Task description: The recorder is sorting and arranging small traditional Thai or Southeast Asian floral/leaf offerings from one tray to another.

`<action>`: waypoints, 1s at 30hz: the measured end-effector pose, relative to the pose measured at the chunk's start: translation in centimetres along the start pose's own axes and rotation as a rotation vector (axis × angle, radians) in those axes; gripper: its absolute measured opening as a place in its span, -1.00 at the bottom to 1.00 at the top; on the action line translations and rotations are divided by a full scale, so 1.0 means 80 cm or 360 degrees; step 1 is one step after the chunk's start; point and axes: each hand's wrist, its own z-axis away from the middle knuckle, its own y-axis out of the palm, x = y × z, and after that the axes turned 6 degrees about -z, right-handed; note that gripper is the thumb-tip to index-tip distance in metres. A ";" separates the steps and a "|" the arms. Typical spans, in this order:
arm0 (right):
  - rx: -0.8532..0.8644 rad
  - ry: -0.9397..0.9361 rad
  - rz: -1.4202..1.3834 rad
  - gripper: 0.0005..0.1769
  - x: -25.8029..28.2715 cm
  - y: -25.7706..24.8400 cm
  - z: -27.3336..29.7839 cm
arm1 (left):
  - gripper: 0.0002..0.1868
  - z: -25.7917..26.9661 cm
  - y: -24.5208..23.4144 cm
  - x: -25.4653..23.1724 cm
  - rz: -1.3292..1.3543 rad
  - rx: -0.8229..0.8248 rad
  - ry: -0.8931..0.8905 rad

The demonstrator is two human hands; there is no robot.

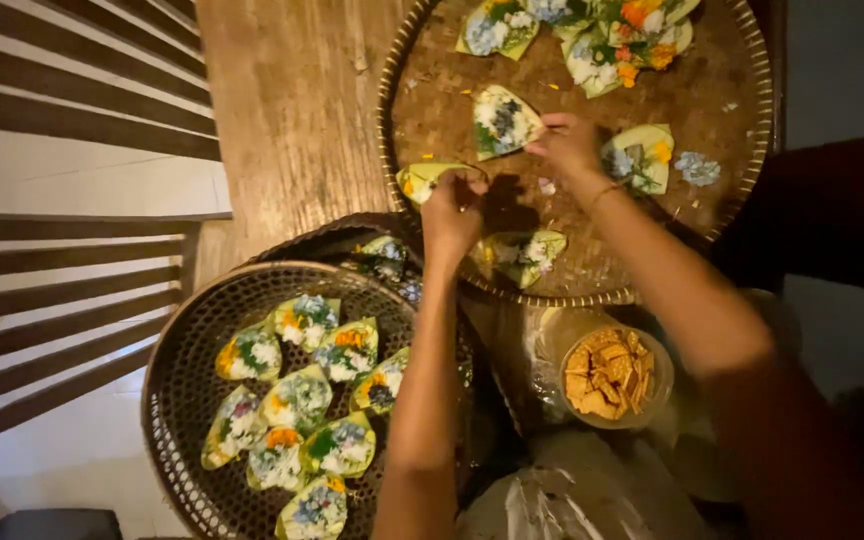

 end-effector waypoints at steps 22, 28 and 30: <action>0.0182 -0.0314 0.2459 -0.81 0.184 -0.171 0.098 | -0.76 -0.016 0.098 0.105 -0.1876 0.0743 0.0089; 0.0182 -0.0228 0.2154 -0.78 0.249 -0.112 0.155 | -0.78 -0.015 0.099 0.072 -0.1859 0.0657 0.0061; 0.0152 -0.0076 0.2223 -0.79 0.267 -0.094 0.162 | -0.77 -0.013 0.099 0.039 -0.1773 0.0668 0.0072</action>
